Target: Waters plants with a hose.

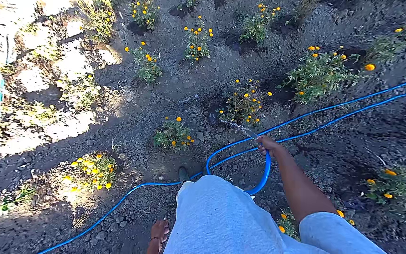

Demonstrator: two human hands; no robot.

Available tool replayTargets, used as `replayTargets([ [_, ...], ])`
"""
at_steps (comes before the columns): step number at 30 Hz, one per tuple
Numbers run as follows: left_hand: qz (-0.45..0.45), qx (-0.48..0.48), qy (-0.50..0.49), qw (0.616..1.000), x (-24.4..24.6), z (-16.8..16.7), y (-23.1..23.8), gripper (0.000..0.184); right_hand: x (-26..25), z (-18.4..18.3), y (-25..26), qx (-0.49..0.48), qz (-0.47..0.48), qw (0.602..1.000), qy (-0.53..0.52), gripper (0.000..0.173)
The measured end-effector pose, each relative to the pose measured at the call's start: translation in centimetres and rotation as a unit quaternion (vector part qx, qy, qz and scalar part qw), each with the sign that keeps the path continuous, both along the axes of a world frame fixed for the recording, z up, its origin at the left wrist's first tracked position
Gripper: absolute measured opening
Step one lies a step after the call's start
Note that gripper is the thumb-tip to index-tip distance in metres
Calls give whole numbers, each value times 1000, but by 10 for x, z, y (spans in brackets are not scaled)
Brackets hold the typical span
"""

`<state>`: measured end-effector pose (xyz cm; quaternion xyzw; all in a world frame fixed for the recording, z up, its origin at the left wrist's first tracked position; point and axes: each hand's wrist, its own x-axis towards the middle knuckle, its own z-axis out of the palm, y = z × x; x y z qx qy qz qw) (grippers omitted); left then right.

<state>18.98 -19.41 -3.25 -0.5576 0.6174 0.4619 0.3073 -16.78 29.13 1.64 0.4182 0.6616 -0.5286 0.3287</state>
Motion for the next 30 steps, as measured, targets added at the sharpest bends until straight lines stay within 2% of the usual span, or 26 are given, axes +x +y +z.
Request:
replayTargets([
  [15, 5, -7, 7, 1000, 0, -4, 2, 39, 2, 0, 14, 20, -56, 998, 22, 14],
  [19, 11, 1, 3, 1000, 7, -17, -2, 40, 2, -1, 16, 18, -71, 997, 27, 16],
  [30, 4, 0, 6, 1000, 11, -16, 1, 37, 0, 7, 9, 28, -38, 998, 34, 20],
])
